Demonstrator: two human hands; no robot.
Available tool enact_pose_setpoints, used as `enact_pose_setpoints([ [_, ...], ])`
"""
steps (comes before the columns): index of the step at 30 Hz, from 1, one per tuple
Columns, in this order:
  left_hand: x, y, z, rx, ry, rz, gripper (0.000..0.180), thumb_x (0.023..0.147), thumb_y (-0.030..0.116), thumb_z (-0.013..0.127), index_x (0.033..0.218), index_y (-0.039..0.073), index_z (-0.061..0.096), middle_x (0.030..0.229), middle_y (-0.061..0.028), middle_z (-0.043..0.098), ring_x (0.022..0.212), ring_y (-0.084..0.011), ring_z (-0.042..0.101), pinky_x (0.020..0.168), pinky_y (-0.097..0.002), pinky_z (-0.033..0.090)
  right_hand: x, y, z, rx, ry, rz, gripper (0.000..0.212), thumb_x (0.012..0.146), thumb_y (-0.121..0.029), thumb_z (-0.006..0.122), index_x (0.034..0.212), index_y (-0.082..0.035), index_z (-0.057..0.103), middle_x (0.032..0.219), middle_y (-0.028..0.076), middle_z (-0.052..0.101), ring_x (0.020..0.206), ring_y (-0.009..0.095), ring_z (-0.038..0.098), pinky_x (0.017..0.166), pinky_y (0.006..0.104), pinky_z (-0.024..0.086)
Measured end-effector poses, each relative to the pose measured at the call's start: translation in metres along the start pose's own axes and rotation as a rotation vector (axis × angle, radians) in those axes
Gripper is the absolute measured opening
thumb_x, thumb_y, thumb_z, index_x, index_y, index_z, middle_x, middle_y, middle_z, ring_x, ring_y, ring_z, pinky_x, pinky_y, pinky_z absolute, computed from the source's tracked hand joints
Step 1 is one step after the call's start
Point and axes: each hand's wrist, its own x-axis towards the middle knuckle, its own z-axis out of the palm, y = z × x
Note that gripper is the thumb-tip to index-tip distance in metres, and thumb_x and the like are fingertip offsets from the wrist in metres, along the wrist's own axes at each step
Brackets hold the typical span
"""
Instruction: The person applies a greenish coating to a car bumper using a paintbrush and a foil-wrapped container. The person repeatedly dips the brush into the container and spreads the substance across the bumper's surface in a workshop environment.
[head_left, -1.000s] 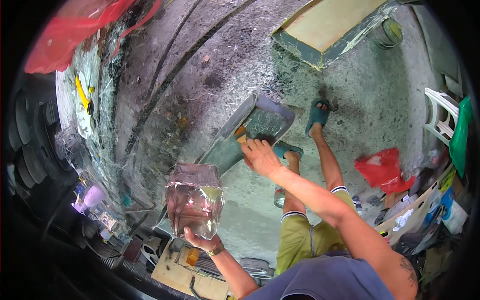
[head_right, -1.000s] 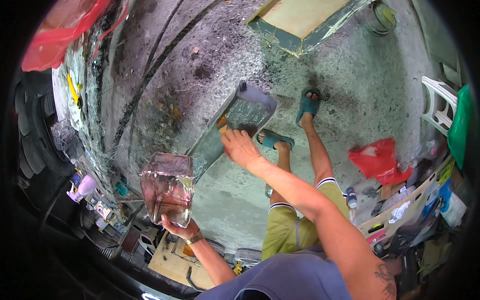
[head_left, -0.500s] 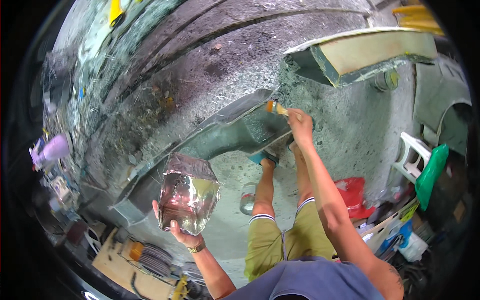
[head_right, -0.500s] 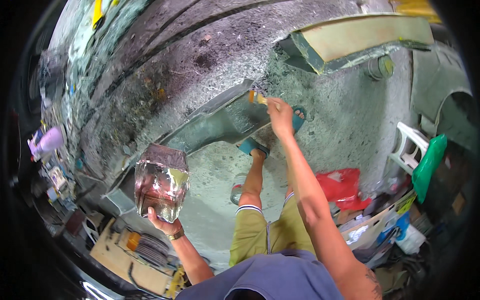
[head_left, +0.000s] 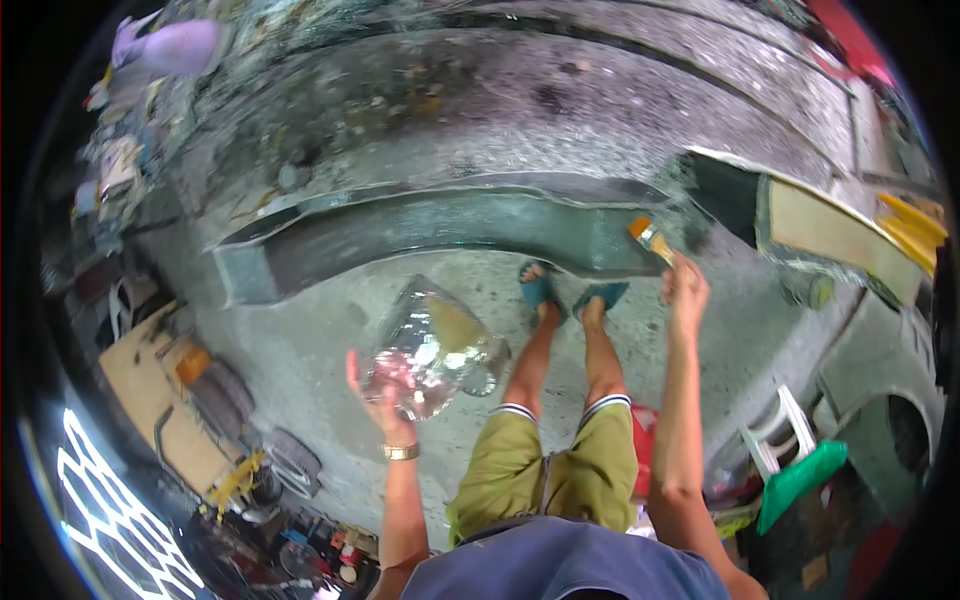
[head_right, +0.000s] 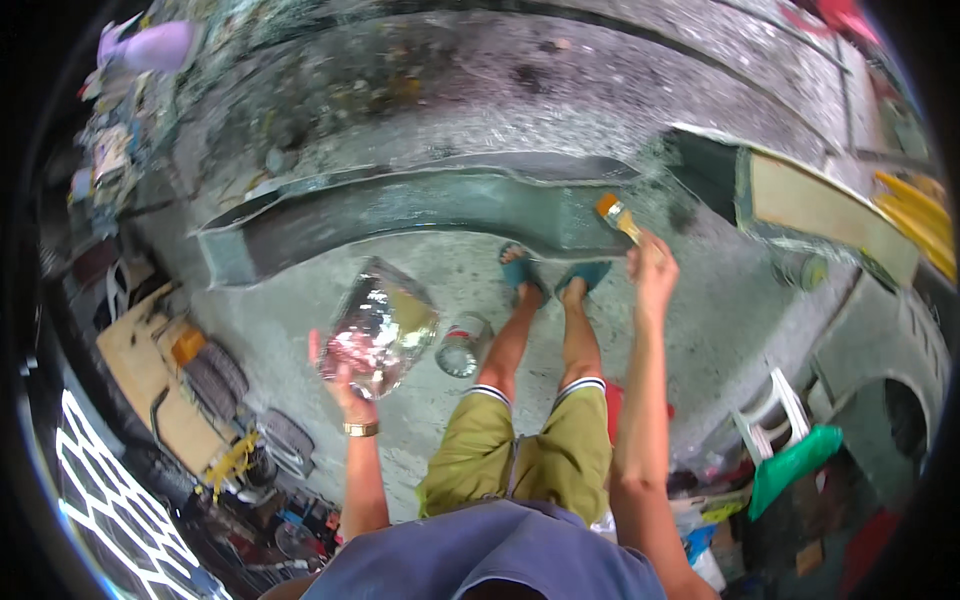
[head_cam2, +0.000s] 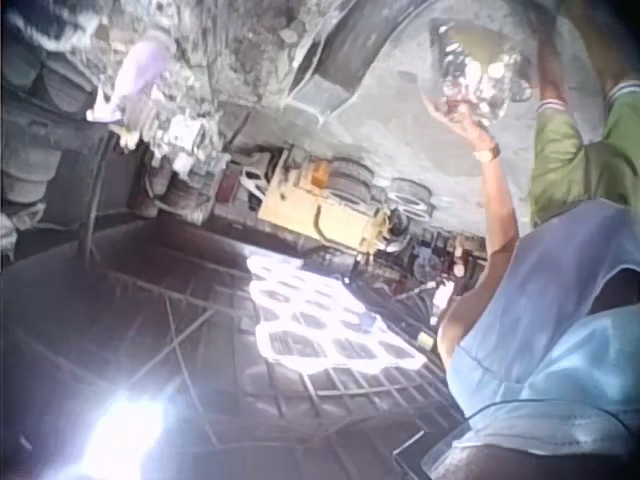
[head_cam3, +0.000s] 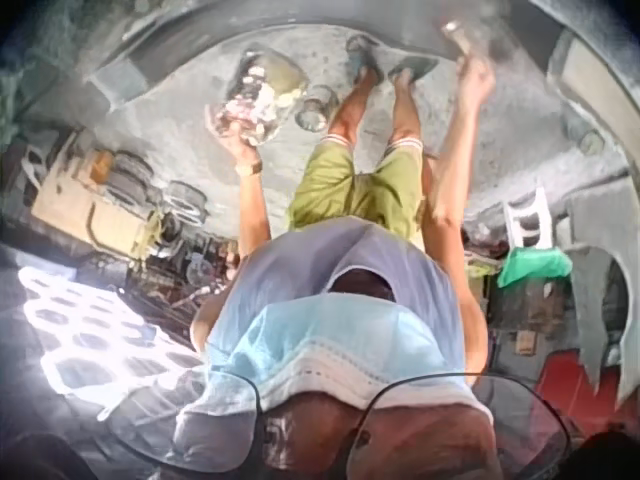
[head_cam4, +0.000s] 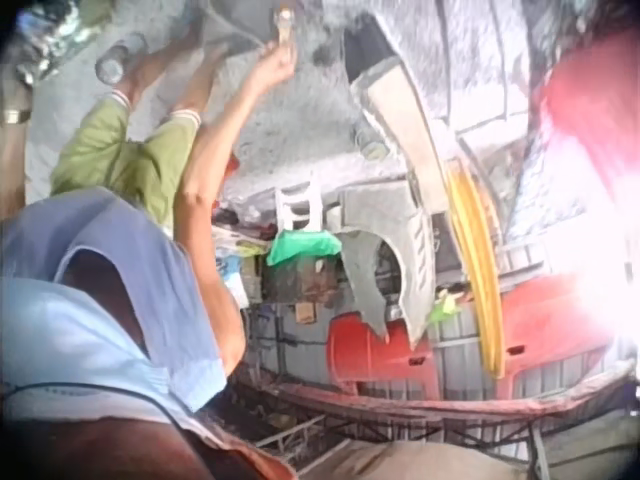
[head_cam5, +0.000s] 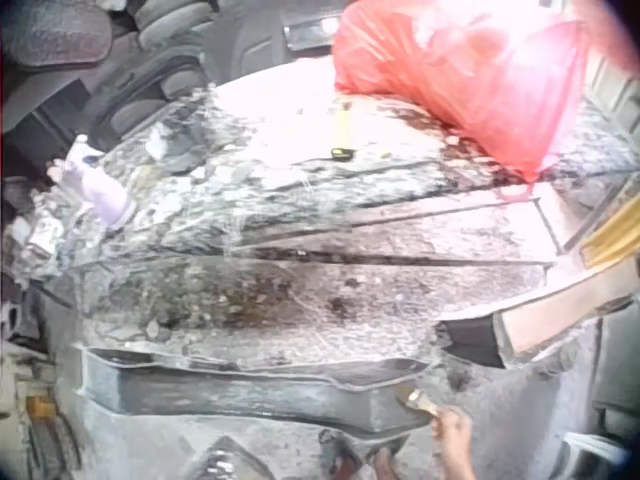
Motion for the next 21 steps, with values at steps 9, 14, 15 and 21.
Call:
enact_pose_setpoints([
  [9,-0.036,-0.051,-0.036,0.021,0.188,-0.033,0.083,0.079,0.036,0.067,0.145,0.005,0.027,0.146,-0.0117,0.030,0.111,-0.0199,0.051,0.087,-0.0311,0.047,-0.075,-0.083,0.068,-0.007,-0.488,-0.149,0.018,0.094,-0.018,0.057,0.102,-0.002,0.063,0.069,-0.002,0.055,0.057,0.002,0.045,0.047,0.0172,0.033],
  [14,-0.036,-0.027,-0.046,-0.018,0.237,-0.061,0.081,0.079,0.035,0.063,0.144,0.002,0.027,0.147,-0.0132,0.028,0.132,-0.0251,0.030,0.109,-0.0387,0.026,-0.131,-0.122,0.123,0.015,-0.752,-0.090,0.014,0.092,-0.013,0.059,0.101,-0.003,0.064,0.070,-0.001,0.059,0.058,0.002,0.047,0.049,0.0174,0.034],
  [15,-0.036,-0.022,-0.053,-0.070,0.253,-0.051,0.081,0.078,0.028,0.065,0.144,0.002,0.026,0.147,-0.0140,0.028,0.135,-0.0272,0.025,0.113,-0.0400,0.017,-0.144,-0.128,0.136,0.026,-0.826,-0.094,0.013,0.091,-0.012,0.060,0.100,-0.004,0.066,0.072,0.000,0.060,0.060,0.002,0.048,0.051,0.0170,0.035],
  [21,0.001,0.016,-0.080,0.084,0.297,0.038,0.083,0.078,0.024,0.069,0.145,0.004,0.026,0.144,-0.0166,0.028,0.130,-0.0261,0.032,0.107,-0.0377,0.028,-0.206,-0.143,0.210,-0.191,-1.016,-0.472,0.016,0.087,-0.009,0.064,0.100,-0.001,0.068,0.073,0.002,0.061,0.062,0.009,0.053,0.056,0.0252,0.044],
])
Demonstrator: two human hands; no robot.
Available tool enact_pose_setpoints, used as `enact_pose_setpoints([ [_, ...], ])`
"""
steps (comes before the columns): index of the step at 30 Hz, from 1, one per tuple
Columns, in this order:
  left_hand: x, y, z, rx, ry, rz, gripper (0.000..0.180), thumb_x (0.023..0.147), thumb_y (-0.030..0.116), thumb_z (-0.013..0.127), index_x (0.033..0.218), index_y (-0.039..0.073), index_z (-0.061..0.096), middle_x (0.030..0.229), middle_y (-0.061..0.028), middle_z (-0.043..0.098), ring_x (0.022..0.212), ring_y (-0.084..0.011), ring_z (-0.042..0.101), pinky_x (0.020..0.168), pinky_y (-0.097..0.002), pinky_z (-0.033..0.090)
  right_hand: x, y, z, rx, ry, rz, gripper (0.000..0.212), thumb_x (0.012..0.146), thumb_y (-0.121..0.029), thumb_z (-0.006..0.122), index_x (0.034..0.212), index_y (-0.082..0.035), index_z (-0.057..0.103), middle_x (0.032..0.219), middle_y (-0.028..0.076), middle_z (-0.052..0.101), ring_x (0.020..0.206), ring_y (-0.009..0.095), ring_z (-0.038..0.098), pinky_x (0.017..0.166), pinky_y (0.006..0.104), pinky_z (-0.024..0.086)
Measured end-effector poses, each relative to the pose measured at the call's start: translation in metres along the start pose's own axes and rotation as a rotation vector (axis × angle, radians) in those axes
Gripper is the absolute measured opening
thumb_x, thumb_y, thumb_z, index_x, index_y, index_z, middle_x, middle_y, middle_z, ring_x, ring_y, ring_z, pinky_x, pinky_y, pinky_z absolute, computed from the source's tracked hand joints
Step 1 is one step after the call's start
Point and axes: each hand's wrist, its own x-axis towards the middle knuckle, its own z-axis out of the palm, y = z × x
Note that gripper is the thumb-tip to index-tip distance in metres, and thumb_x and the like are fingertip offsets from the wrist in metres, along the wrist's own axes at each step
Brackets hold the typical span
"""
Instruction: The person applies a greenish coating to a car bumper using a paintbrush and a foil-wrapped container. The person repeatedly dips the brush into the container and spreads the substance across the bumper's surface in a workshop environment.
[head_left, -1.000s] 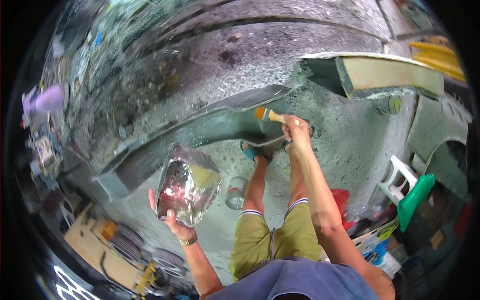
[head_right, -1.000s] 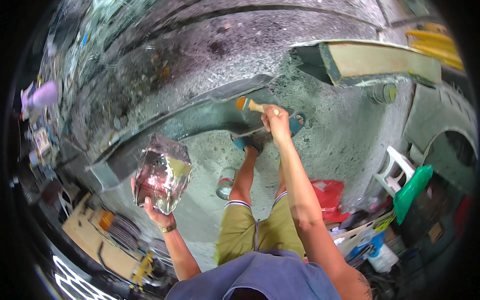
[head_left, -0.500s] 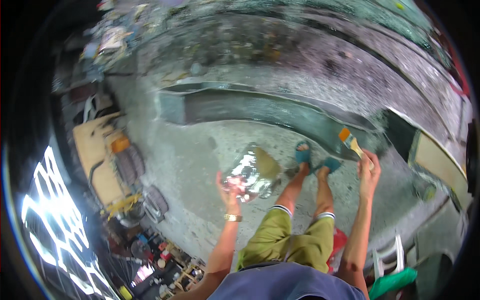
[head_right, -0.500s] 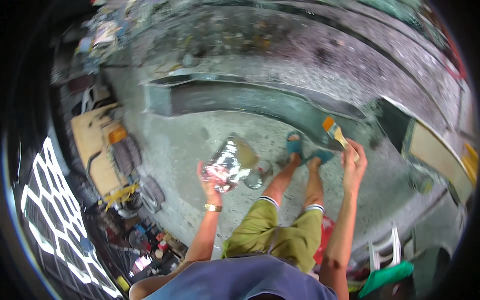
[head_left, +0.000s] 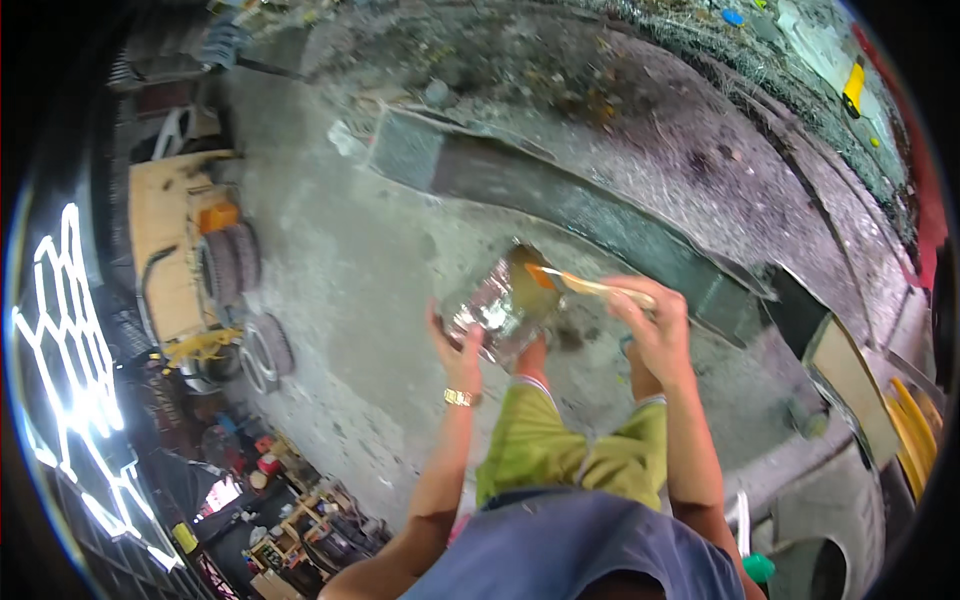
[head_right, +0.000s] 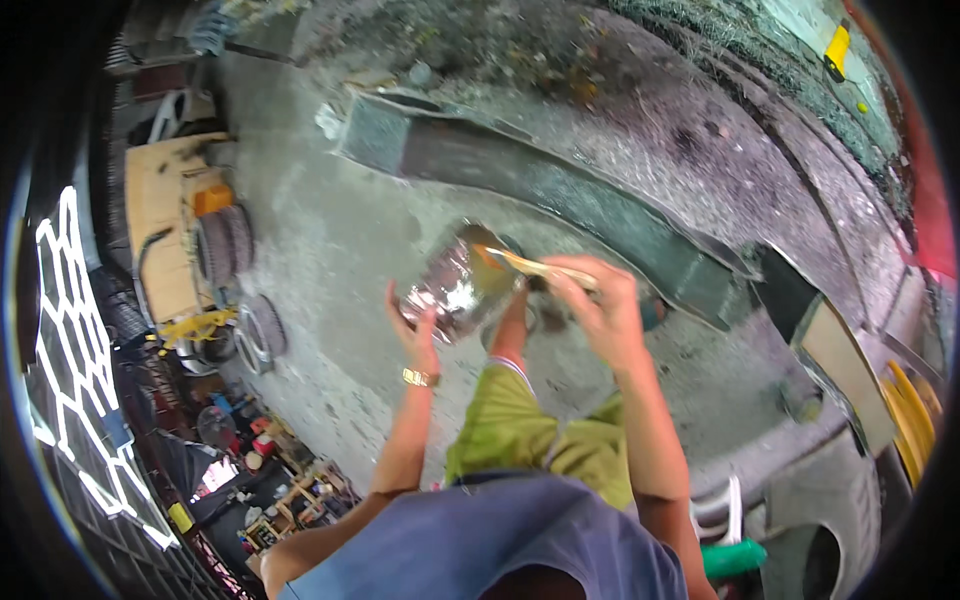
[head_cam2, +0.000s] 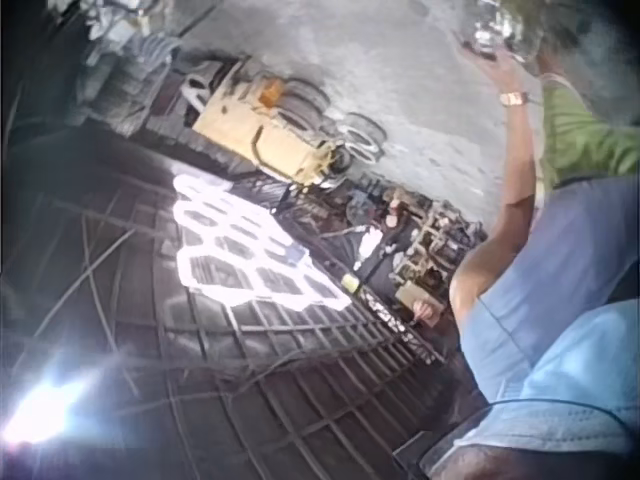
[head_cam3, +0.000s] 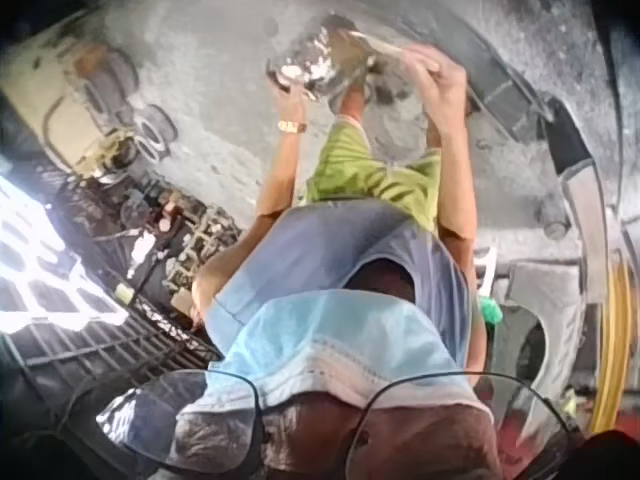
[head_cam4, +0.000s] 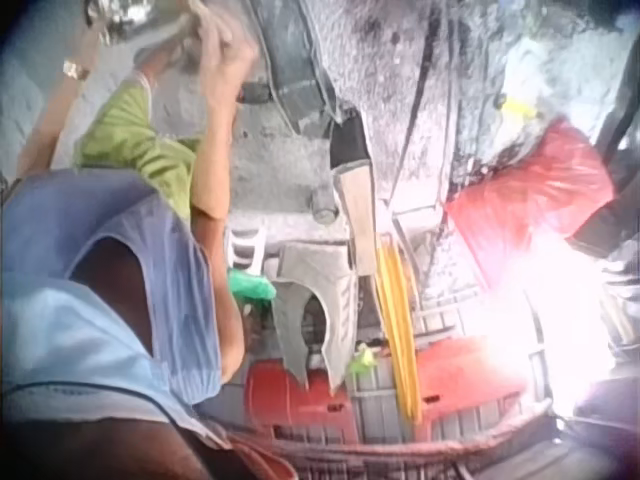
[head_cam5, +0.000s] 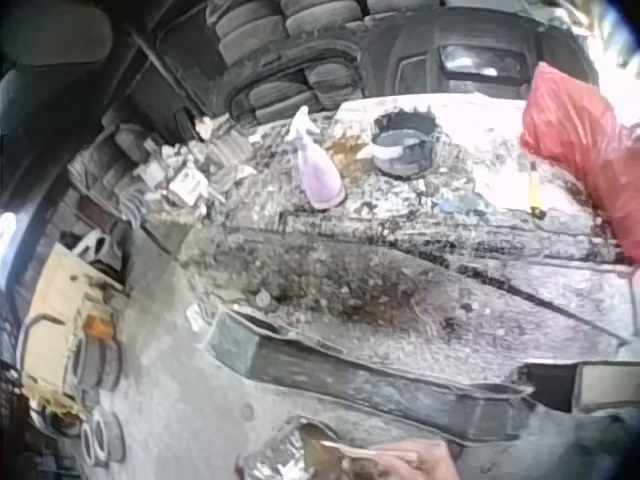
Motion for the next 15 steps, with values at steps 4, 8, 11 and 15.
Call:
enact_pose_setpoints([
  [4,0.044,0.020,-0.020,-0.167,-0.039,0.043,0.083,0.078,0.024,0.070,0.145,0.006,0.025,0.140,-0.0144,0.032,0.123,-0.0234,0.038,0.102,-0.0365,0.035,0.029,-0.032,0.059,-0.456,-0.097,-0.231,0.017,0.079,-0.006,0.070,0.097,-0.003,0.069,0.072,0.006,0.058,0.063,0.015,0.055,0.058,0.0282,0.045],
  [8,0.093,0.040,-0.043,-0.177,-0.079,0.148,0.091,0.074,0.025,0.073,0.146,0.006,0.019,0.138,-0.0191,0.030,0.120,-0.0262,0.041,0.101,-0.0378,0.035,0.070,-0.049,0.120,-0.776,-0.092,-0.404,0.010,0.080,-0.007,0.069,0.088,-0.001,0.069,0.075,0.009,0.061,0.067,0.018,0.058,0.061,0.0289,0.046],
  [11,0.132,0.065,-0.059,-0.190,-0.152,0.123,0.093,0.074,0.025,0.073,0.146,0.007,0.018,0.139,-0.0188,0.029,0.123,-0.0280,0.038,0.101,-0.0380,0.035,0.099,-0.049,0.151,-0.462,-0.112,-0.143,0.011,0.083,-0.009,0.065,0.090,-0.002,0.070,0.081,0.009,0.066,0.071,0.022,0.062,0.065,0.0292,0.049],
  [15,0.196,0.068,-0.088,-0.144,-0.011,0.242,0.086,0.077,0.026,0.073,0.145,0.007,0.024,0.130,-0.0156,0.037,0.114,-0.0241,0.042,0.097,-0.0354,0.035,0.140,-0.053,0.169,0.056,0.039,0.141,0.014,0.088,-0.013,0.063,0.091,-0.001,0.070,0.070,0.002,0.064,0.063,0.005,0.054,0.056,0.0217,0.042],
])
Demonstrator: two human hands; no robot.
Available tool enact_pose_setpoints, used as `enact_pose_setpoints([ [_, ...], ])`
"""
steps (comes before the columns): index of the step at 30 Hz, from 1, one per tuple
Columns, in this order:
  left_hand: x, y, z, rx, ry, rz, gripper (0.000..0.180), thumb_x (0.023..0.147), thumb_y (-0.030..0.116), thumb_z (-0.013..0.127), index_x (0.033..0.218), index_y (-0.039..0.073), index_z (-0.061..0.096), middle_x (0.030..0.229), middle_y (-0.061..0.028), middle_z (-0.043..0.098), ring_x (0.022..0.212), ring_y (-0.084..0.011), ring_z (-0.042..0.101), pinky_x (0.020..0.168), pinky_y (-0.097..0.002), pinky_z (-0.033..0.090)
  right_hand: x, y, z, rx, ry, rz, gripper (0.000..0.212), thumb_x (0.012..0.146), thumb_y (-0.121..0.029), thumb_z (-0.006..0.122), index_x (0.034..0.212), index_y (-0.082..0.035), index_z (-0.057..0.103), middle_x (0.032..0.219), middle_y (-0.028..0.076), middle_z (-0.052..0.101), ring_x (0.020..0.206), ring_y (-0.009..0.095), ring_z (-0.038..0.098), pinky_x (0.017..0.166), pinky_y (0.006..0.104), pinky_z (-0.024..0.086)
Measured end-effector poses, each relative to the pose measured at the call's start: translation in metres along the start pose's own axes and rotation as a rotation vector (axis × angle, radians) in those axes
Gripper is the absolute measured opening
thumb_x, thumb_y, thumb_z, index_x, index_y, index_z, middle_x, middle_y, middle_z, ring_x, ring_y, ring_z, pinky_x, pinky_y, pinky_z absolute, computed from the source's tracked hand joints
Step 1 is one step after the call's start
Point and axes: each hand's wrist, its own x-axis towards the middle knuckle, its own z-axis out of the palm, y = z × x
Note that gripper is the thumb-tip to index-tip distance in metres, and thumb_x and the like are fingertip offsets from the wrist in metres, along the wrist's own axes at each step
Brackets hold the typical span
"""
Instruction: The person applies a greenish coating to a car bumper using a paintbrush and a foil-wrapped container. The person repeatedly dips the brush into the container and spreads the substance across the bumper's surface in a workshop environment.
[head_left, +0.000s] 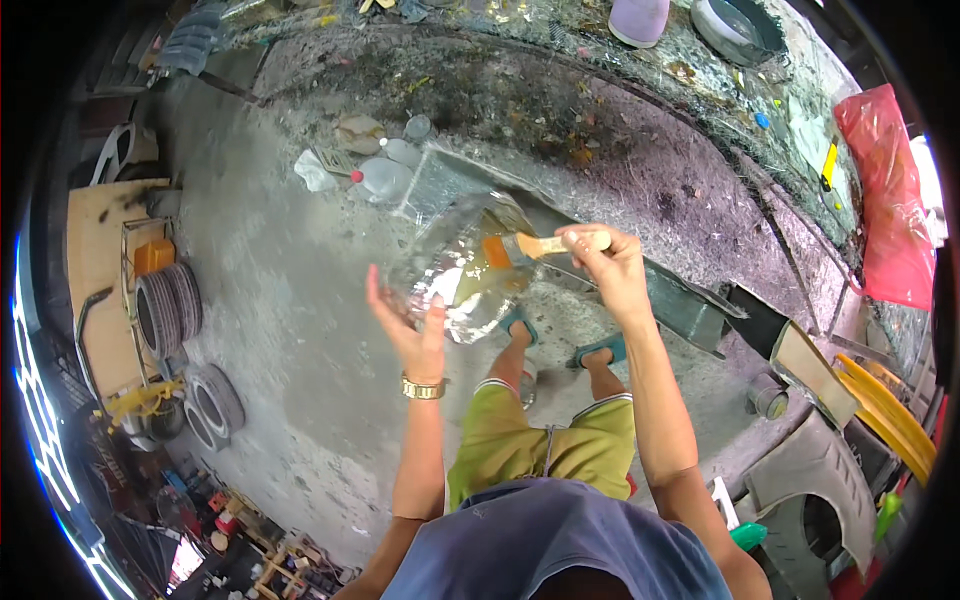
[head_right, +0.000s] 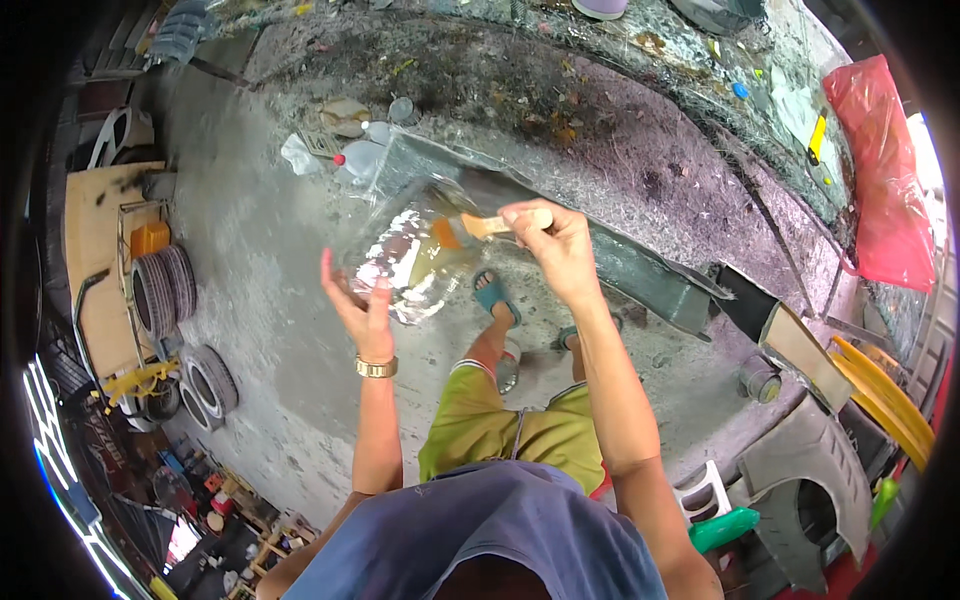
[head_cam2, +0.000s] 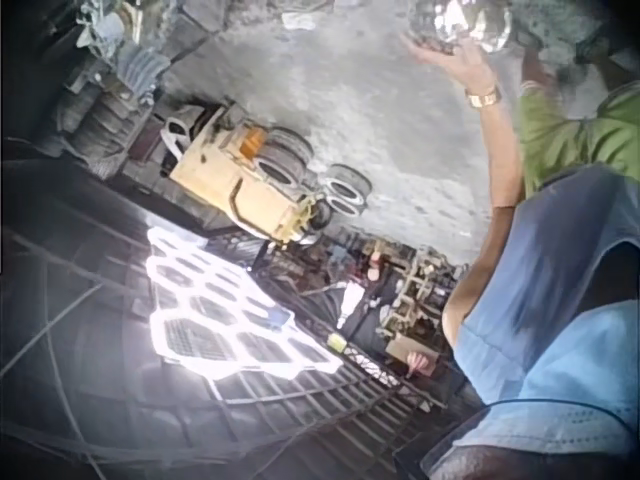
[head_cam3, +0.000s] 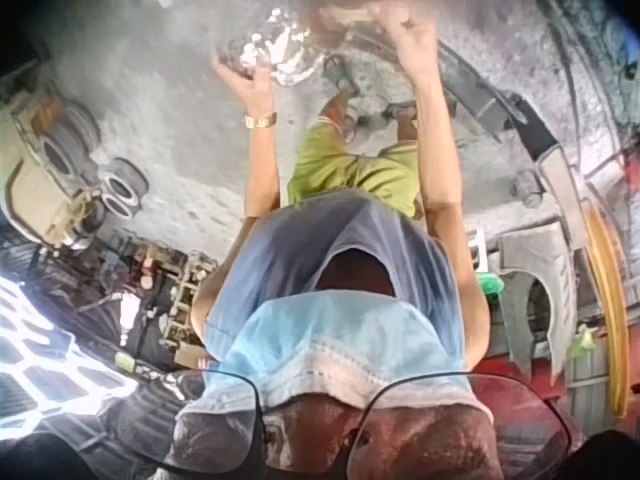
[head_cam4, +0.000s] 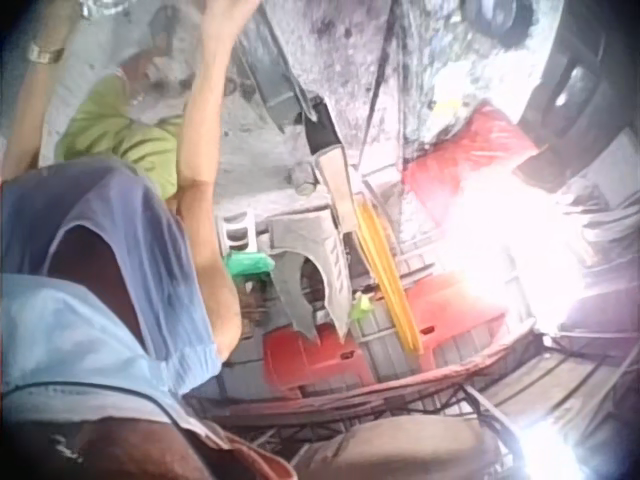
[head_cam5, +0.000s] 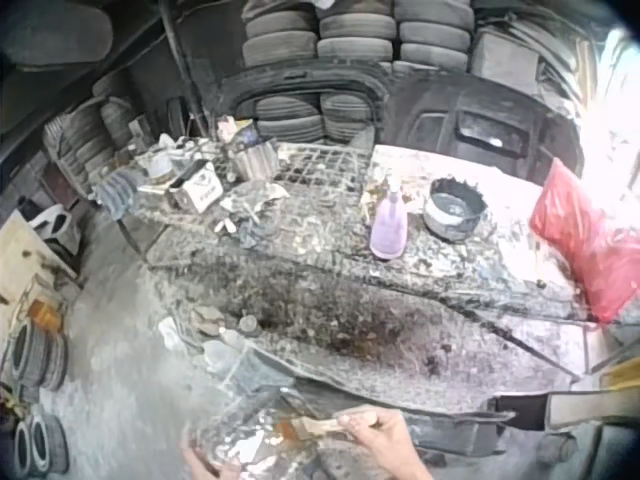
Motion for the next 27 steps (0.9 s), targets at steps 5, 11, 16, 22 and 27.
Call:
enact_pose_setpoints([
  [5,0.067,0.005,-0.028,0.063,0.151,-0.019,0.074,0.082,0.020,0.066,0.143,0.003,0.027,0.137,-0.0158,0.035,0.118,-0.0235,0.042,0.100,-0.0358,0.034,0.032,-0.010,0.025,0.328,0.030,-0.004,0.021,0.092,-0.017,0.060,0.099,0.001,0.067,0.066,0.003,0.062,0.052,0.004,0.051,0.045,0.0169,0.036],
  [11,0.110,0.001,-0.046,-0.150,0.297,-0.107,0.065,0.083,0.018,0.062,0.139,0.003,0.033,0.128,-0.0129,0.046,0.113,-0.0235,0.047,0.098,-0.0364,0.038,0.064,0.058,0.037,0.296,0.003,0.034,0.021,0.093,-0.018,0.059,0.101,0.000,0.066,0.071,0.000,0.060,0.056,0.003,0.049,0.048,0.0175,0.038],
  [16,0.119,-0.026,-0.052,-0.169,0.271,-0.089,0.050,0.087,0.027,0.059,0.130,0.007,0.043,0.126,-0.0084,0.051,0.111,-0.0212,0.052,0.094,-0.0382,0.042,0.084,0.133,0.060,0.265,-0.111,0.143,0.019,0.094,-0.017,0.057,0.103,-0.003,0.067,0.071,-0.002,0.056,0.058,0.002,0.044,0.049,0.0176,0.038],
  [22,0.117,-0.038,-0.047,-0.200,0.309,-0.164,0.045,0.089,0.031,0.057,0.125,0.006,0.049,0.121,-0.0062,0.056,0.109,-0.0187,0.054,0.094,-0.0379,0.042,0.083,0.106,0.053,-0.311,-0.179,0.120,0.020,0.094,-0.016,0.056,0.102,0.000,0.065,0.071,0.005,0.061,0.062,0.007,0.053,0.054,0.0263,0.045],
  [27,0.120,-0.027,-0.044,-0.232,0.398,-0.192,0.045,0.089,0.035,0.058,0.122,0.005,0.052,0.121,-0.0061,0.057,0.111,-0.0190,0.053,0.096,-0.0371,0.041,0.106,0.084,0.079,-0.489,-0.351,-0.162,0.018,0.087,-0.015,0.059,0.093,0.000,0.067,0.088,0.017,0.067,0.078,0.035,0.063,0.069,0.0396,0.050],
])
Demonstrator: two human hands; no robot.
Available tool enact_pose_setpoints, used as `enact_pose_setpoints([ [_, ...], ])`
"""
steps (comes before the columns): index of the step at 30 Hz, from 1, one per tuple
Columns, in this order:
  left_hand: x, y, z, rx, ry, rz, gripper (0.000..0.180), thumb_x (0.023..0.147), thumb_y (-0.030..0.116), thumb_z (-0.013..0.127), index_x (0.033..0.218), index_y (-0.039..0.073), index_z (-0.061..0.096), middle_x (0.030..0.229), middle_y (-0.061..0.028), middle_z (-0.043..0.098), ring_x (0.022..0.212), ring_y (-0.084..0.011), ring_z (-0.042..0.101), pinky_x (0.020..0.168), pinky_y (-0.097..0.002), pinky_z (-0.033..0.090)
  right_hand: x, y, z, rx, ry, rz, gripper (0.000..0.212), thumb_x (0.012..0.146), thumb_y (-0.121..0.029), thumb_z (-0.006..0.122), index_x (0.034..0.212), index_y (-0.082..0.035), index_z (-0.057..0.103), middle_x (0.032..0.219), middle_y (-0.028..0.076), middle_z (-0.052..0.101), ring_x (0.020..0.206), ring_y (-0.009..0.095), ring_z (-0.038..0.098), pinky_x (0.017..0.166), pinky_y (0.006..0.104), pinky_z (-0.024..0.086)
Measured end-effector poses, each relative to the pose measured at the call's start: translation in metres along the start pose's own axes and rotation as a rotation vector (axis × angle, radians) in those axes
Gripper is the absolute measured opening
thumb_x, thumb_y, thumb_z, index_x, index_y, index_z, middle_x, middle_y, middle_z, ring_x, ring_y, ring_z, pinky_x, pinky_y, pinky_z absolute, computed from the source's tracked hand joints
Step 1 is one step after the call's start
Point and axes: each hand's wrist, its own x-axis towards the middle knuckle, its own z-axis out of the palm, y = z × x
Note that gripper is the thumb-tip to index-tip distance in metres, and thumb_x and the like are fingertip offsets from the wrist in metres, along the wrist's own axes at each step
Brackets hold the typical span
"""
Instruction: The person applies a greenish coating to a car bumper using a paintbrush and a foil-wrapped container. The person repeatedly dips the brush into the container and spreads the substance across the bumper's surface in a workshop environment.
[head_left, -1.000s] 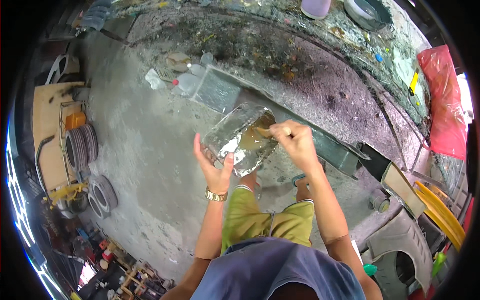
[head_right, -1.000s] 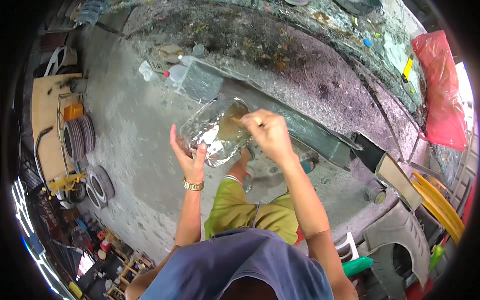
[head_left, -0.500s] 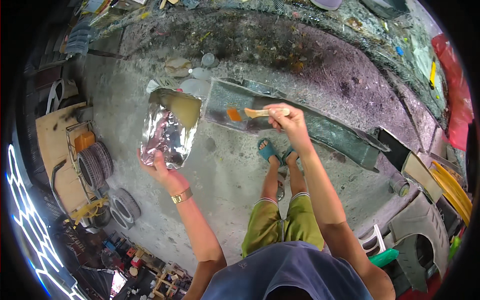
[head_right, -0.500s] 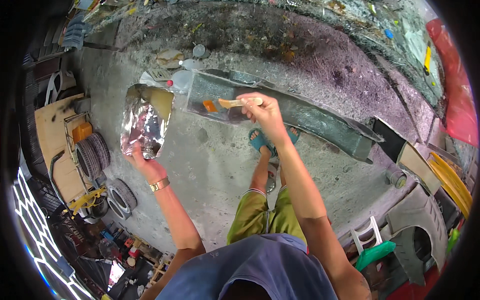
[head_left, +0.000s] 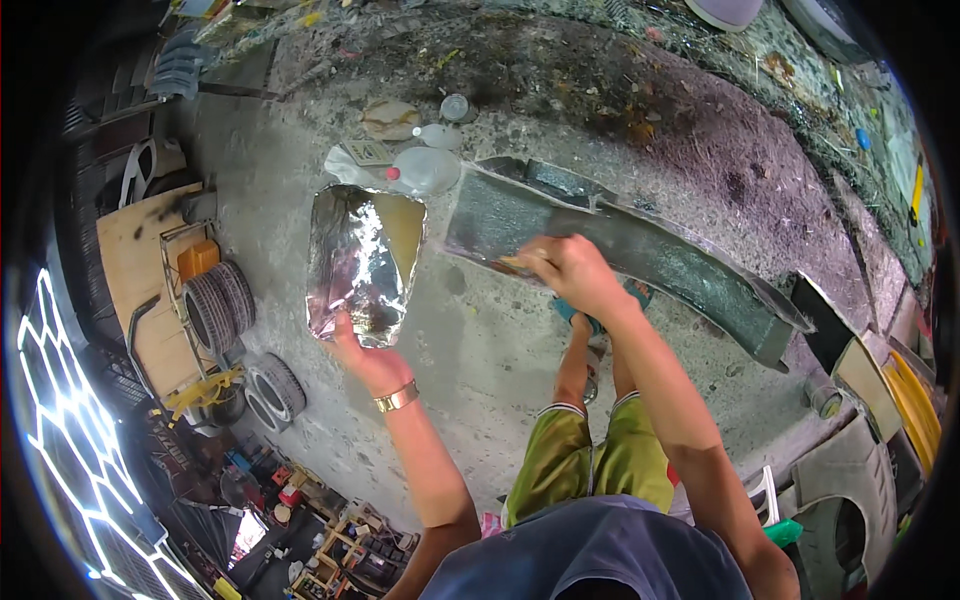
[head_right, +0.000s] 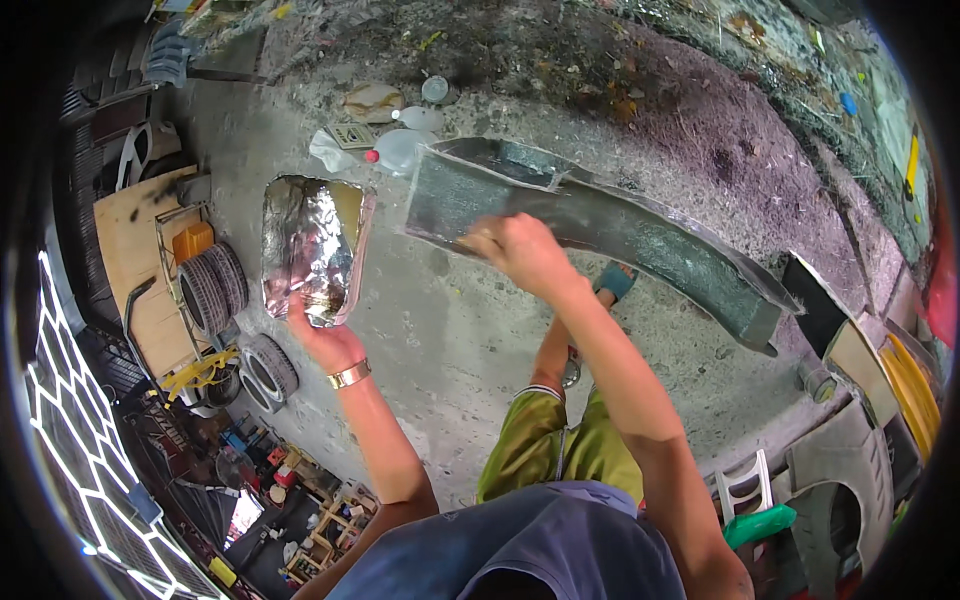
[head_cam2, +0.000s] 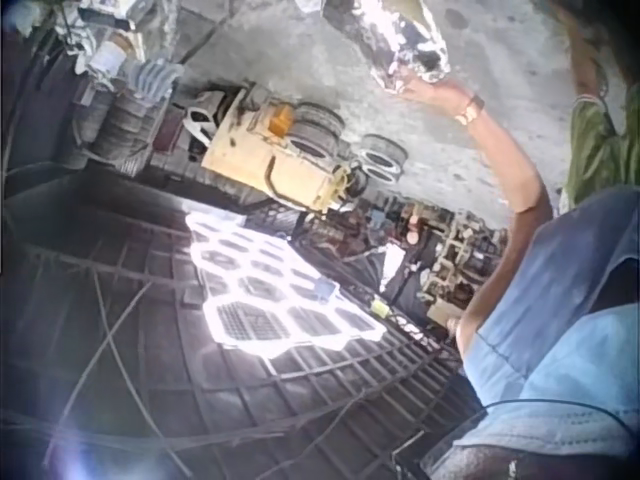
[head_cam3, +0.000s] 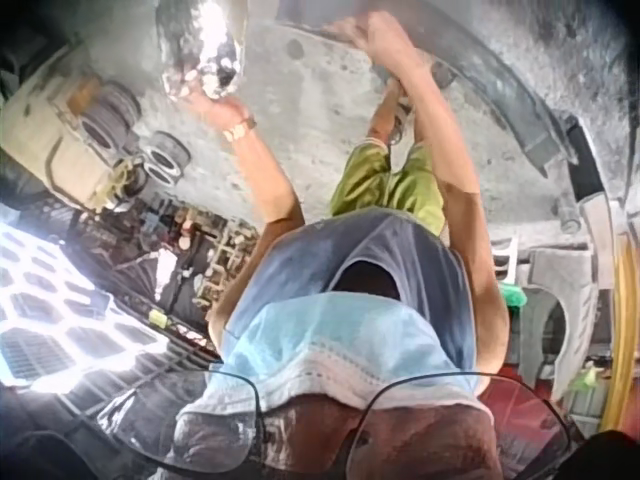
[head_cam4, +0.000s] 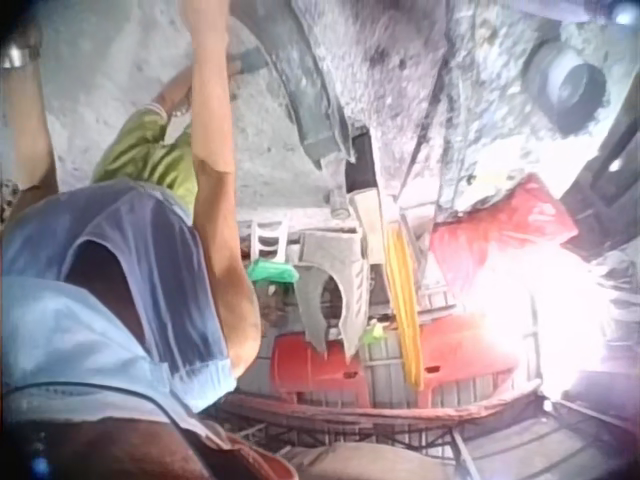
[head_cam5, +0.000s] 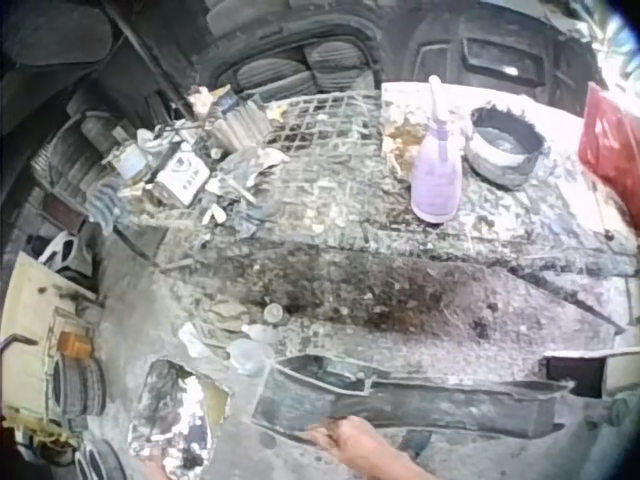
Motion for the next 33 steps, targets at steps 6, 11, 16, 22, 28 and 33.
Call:
enact_pose_setpoints([
  [6,0.007,0.006,-0.008,0.000,0.062,0.007,0.047,0.088,0.036,0.058,0.123,0.005,0.052,0.123,-0.0058,0.056,0.112,-0.0193,0.053,0.096,-0.0377,0.041,0.071,-0.010,0.042,0.211,-0.017,-0.077,0.022,0.088,-0.018,0.057,0.095,-0.001,0.067,0.084,0.019,0.066,0.075,0.034,0.063,0.071,0.0383,0.049],
  [11,0.004,0.007,-0.015,-0.009,0.060,-0.046,0.048,0.088,0.036,0.059,0.124,0.006,0.051,0.124,-0.0061,0.055,0.112,-0.0189,0.053,0.096,-0.0375,0.041,0.057,0.000,0.036,0.332,0.015,0.072,0.021,0.089,-0.018,0.059,0.096,0.001,0.067,0.084,0.017,0.067,0.065,0.024,0.060,0.066,0.0333,0.048],
  [16,0.000,0.000,-0.016,0.062,0.086,-0.031,0.051,0.087,0.036,0.059,0.127,0.006,0.049,0.125,-0.0072,0.054,0.112,-0.0200,0.053,0.096,-0.0378,0.041,0.010,0.015,0.023,0.253,-0.015,0.186,0.027,0.091,-0.022,0.061,0.103,0.002,0.065,0.082,0.014,0.067,0.063,0.018,0.057,0.062,0.0322,0.048],
  [22,-0.007,-0.010,-0.014,0.094,0.067,-0.039,0.053,0.087,0.034,0.059,0.131,0.007,0.046,0.128,-0.0075,0.052,0.115,-0.0205,0.050,0.097,-0.0384,0.040,-0.026,0.025,-0.023,0.099,-0.108,0.234,0.021,0.090,-0.018,0.062,0.104,-0.002,0.067,0.095,0.011,0.067,0.080,0.019,0.065,0.073,0.0313,0.051],
  [28,-0.011,-0.009,-0.014,0.103,-0.019,0.002,0.052,0.088,0.033,0.058,0.131,0.006,0.045,0.128,-0.0072,0.052,0.115,-0.0197,0.049,0.097,-0.0386,0.039,-0.030,0.007,-0.049,0.143,-0.013,0.311,0.019,0.090,-0.017,0.060,0.100,-0.003,0.067,0.091,0.013,0.068,0.080,0.025,0.067,0.072,0.0335,0.053],
  [33,-0.014,-0.003,-0.005,0.105,-0.015,0.052,0.053,0.087,0.029,0.061,0.132,0.007,0.044,0.128,-0.0083,0.051,0.115,-0.0204,0.049,0.098,-0.0385,0.039,-0.019,0.027,-0.009,-0.083,0.015,-0.016,0.019,0.091,-0.016,0.056,0.095,-0.001,0.067,0.090,0.014,0.067,0.075,0.027,0.064,0.067,0.0348,0.050],
])
